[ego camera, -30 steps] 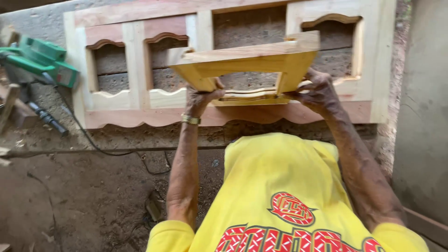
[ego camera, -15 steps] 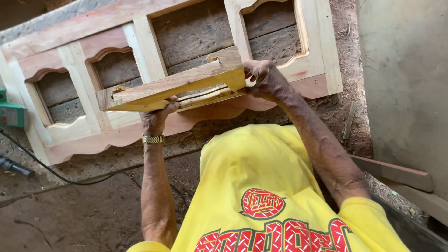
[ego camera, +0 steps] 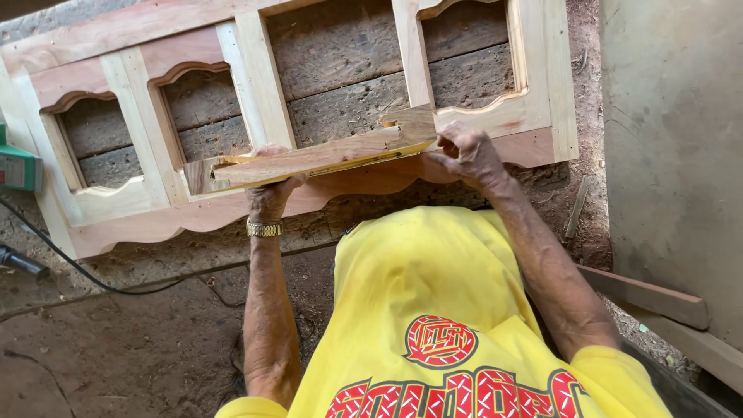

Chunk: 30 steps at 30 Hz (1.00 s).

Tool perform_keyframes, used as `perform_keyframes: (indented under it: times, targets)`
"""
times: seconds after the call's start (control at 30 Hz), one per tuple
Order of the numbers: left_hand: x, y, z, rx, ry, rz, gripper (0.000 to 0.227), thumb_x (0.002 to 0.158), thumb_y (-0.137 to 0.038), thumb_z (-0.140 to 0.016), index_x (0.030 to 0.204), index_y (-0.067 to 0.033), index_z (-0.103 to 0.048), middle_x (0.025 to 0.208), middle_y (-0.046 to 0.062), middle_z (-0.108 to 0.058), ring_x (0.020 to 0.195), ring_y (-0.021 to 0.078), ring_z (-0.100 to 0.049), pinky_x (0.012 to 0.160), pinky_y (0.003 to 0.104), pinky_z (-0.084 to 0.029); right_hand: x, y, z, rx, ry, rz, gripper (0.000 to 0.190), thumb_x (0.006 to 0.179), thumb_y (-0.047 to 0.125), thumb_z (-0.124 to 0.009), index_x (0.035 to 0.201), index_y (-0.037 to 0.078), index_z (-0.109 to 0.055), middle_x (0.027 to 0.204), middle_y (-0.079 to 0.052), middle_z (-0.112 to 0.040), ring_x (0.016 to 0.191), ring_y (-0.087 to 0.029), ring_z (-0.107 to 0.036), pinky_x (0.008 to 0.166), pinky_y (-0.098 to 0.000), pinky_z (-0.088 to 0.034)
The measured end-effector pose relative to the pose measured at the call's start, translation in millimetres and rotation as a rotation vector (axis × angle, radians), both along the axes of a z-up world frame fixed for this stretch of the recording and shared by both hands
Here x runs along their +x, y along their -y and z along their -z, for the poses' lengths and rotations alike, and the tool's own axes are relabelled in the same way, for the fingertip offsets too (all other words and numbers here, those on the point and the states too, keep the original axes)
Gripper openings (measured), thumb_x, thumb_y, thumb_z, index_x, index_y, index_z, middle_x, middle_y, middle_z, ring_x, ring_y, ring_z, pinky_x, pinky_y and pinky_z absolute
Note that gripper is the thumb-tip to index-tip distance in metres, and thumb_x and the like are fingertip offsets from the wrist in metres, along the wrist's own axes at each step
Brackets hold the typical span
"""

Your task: Planing wooden components and fitting a frame into a larger furniture structure.

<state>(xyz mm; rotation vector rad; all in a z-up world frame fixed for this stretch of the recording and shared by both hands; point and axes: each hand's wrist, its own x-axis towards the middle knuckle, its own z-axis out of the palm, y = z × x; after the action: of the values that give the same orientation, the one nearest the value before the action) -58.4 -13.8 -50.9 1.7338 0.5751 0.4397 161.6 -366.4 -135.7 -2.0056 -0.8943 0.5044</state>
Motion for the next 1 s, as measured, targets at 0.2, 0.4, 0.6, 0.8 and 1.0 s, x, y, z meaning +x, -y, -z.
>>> perform_keyframes:
  times: [0.2, 0.4, 0.6, 0.8, 1.0]
  targets:
    - [-1, 1, 12, -0.004, -0.065, -0.020, 0.040, 0.071, -0.009, -0.096, 0.096, 0.0036, -0.067, 0.088, 0.017, -0.070, 0.084, 0.0251, -0.068, 0.093, 0.047, -0.052, -16, -18, -6, -0.176, 0.209, 0.050, 0.036, 0.082, 0.020, -0.084, 0.115, 0.022, -0.071, 0.097, -0.004, -0.064, 0.084, -0.031, -0.070, 0.075, -0.0449, -0.061]
    - [27, -2, -7, -0.151, 0.130, 0.046, 0.034, 0.059, 0.013, -0.091, 0.084, -0.0002, -0.072, 0.077, 0.017, -0.071, 0.078, 0.0247, -0.073, 0.086, 0.037, -0.058, -14, -21, 0, -0.238, 0.219, 0.113, 0.030, 0.086, 0.019, -0.076, 0.112, 0.032, -0.069, 0.098, 0.004, -0.061, 0.089, -0.026, -0.070, 0.081, -0.0446, -0.061]
    - [3, 1, 7, 0.022, -0.094, 0.025, 0.042, 0.068, -0.013, -0.096, 0.100, -0.0032, -0.071, 0.096, 0.016, -0.073, 0.094, 0.0275, -0.071, 0.101, 0.048, -0.050, -19, -15, 4, -0.096, 0.198, 0.177, 0.030, 0.087, 0.020, -0.080, 0.116, 0.023, -0.072, 0.096, -0.006, -0.063, 0.083, -0.033, -0.070, 0.077, -0.0466, -0.061]
    - [0, -6, 15, -0.002, 0.053, 0.127, 0.045, 0.062, 0.003, -0.089, 0.100, -0.0014, -0.065, 0.098, 0.014, -0.069, 0.100, 0.0222, -0.065, 0.098, 0.037, -0.051, -24, -6, 24, 0.108, 0.245, 0.295, 0.041, 0.089, 0.007, -0.076, 0.129, 0.017, -0.071, 0.089, -0.007, -0.061, 0.079, -0.029, -0.069, 0.069, -0.0394, -0.060]
    - [-1, -3, 7, -0.056, 0.020, 0.107, 0.047, 0.059, 0.005, -0.090, 0.098, -0.0023, -0.066, 0.097, 0.013, -0.068, 0.098, 0.0208, -0.064, 0.096, 0.037, -0.052, -40, -11, 8, 0.059, 0.268, 0.305, 0.035, 0.084, 0.016, -0.084, 0.118, 0.014, -0.073, 0.088, -0.008, -0.061, 0.078, -0.032, -0.069, 0.072, -0.0428, -0.059]
